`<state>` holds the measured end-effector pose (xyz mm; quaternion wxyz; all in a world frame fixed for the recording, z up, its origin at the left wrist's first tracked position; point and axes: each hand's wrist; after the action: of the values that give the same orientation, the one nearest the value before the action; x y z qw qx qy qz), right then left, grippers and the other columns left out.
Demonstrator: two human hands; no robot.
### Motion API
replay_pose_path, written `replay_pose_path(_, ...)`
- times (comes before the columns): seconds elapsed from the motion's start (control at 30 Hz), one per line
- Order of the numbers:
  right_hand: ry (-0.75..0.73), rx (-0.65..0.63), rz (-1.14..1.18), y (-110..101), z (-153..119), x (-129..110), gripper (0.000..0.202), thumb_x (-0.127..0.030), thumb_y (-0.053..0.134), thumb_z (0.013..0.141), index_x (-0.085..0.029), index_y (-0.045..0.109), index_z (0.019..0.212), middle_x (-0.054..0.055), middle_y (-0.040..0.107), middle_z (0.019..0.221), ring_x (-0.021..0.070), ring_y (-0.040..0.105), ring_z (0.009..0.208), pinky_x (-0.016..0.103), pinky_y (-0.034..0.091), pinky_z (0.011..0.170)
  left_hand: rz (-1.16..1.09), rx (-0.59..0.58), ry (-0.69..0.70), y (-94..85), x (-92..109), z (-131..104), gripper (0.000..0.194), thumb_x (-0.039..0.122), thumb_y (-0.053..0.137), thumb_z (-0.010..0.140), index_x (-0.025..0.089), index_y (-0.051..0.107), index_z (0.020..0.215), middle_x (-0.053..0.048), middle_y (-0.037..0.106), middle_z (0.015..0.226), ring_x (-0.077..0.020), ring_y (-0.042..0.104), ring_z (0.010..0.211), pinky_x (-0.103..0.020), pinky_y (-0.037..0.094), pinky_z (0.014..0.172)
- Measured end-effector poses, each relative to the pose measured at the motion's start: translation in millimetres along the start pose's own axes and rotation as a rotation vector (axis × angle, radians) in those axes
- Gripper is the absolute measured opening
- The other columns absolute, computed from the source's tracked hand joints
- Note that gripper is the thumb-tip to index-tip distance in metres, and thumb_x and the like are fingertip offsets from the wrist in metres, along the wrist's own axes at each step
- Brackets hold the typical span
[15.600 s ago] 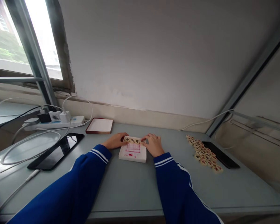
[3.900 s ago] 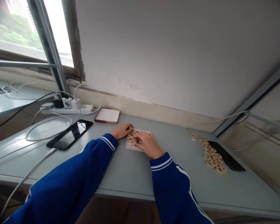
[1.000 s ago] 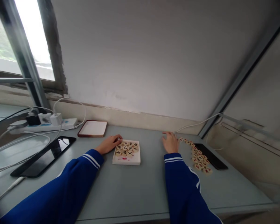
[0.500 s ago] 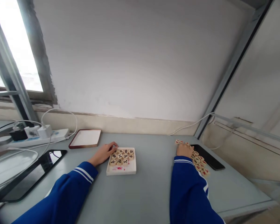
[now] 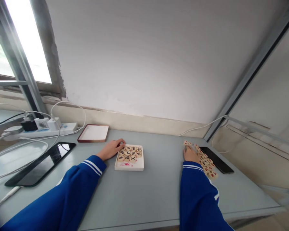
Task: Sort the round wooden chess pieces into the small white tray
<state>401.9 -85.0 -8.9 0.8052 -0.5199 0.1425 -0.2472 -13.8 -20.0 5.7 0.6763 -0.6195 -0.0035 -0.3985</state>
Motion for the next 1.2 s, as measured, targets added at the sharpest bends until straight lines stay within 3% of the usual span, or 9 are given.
replay_pose_path(0.07,-0.031,-0.083,0.059,5,2,5,0.037,-0.022,0.042,0.079,-0.019,0.055,0.113,0.011,0.054,0.117,0.0241,0.051,0.099,0.037,0.038,0.080,0.006,0.001,0.003,1.0,-1,1,0.035,0.042,0.031,0.084,0.020,0.055,0.098,-0.004,0.062,0.079,-0.0183,0.056,0.077,-0.026,0.038,0.067)
replay_pose_path(0.23,-0.165,-0.103,0.275,-1,-6,-3,0.027,-0.021,0.045,0.075,-0.015,0.064,0.094,0.011,0.061,0.096,0.0198,0.057,0.086,0.032,0.041,0.079,0.020,0.008,0.026,3.1,-5,2,0.035,0.043,0.030,0.085,0.021,0.055,0.097,-0.004,0.062,0.079,-0.0186,0.056,0.076,-0.026,0.038,0.066)
replay_pose_path(0.37,-0.320,-0.237,0.642,-31,-32,-42,0.030,-0.036,0.053,0.072,-0.016,0.063,0.091,0.008,0.062,0.089,0.0174,0.057,0.073,0.031,0.044,0.071,0.024,0.008,0.024,2.2,-4,1,0.034,0.043,0.031,0.085,0.021,0.054,0.097,-0.003,0.062,0.074,-0.0181,0.055,0.074,-0.025,0.037,0.064)
replay_pose_path(0.5,-0.603,-0.331,0.893,-75,-69,-96,0.034,-0.044,0.054,0.072,-0.021,0.062,0.096,0.006,0.060,0.097,0.0171,0.054,0.083,0.029,0.043,0.072,0.017,0.010,0.018,0.8,-2,-1,0.033,0.042,0.032,0.085,0.021,0.055,0.096,-0.003,0.061,0.073,-0.0175,0.056,0.073,-0.025,0.038,0.064)
replay_pose_path(0.6,-0.772,-0.350,0.823,-99,-91,-127,0.031,-0.045,0.057,0.071,-0.024,0.063,0.092,0.004,0.058,0.092,0.0173,0.052,0.085,0.030,0.041,0.075,0.014,0.017,0.025,1.0,-2,-2,0.033,0.042,0.032,0.085,0.021,0.055,0.096,-0.003,0.062,0.075,-0.0175,0.056,0.074,-0.025,0.038,0.064)
replay_pose_path(0.73,-0.809,-0.347,0.622,-107,-105,-145,0.026,-0.045,0.055,0.073,-0.029,0.062,0.093,0.002,0.057,0.093,0.0194,0.049,0.091,0.034,0.035,0.079,0.004,-0.008,0.012,-1.5,-2,-3,0.037,0.045,0.031,0.084,0.021,0.056,0.097,-0.003,0.062,0.079,-0.0173,0.057,0.076,-0.025,0.039,0.065)
replay_pose_path(0.9,-0.789,-0.282,0.480,-105,-111,-151,0.023,-0.041,0.055,0.074,-0.028,0.059,0.093,0.001,0.058,0.090,0.0200,0.048,0.089,0.036,0.030,0.077,-0.030,-0.151,-0.045,-15.4,4,-6,0.066,0.063,0.045,0.070,0.018,0.043,0.119,-0.006,0.063,0.085,-0.0209,0.058,0.079,-0.027,0.040,0.065)
replay_pose_path(1.03,-0.752,-0.197,0.490,-105,-114,-152,0.019,-0.039,0.055,0.075,-0.024,0.056,0.087,0.000,0.058,0.082,0.0174,0.048,0.080,0.033,0.027,0.073,-0.062,-0.259,-0.045,-23.3,7,-10,0.101,0.061,0.064,0.051,0.015,0.027,0.132,-0.010,0.061,0.099,-0.0240,0.057,0.088,-0.027,0.042,0.069)
replay_pose_path(1.2,-0.774,-0.135,0.461,-102,-116,-152,0.019,-0.040,0.053,0.077,-0.023,0.059,0.072,0.000,0.058,0.084,0.0174,0.046,0.085,0.034,0.024,0.076,-0.045,-0.263,0.024,-22.1,6,-9,0.090,0.056,0.067,0.050,0.015,0.040,0.125,-0.012,0.053,0.114,-0.0261,0.050,0.101,-0.029,0.040,0.082)
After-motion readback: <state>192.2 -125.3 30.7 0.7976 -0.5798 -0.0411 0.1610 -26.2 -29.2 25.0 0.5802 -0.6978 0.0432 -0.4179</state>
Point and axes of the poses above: each hand's wrist, its own z-axis towards the middle knuckle, its own y-axis out of the palm, x = y × z
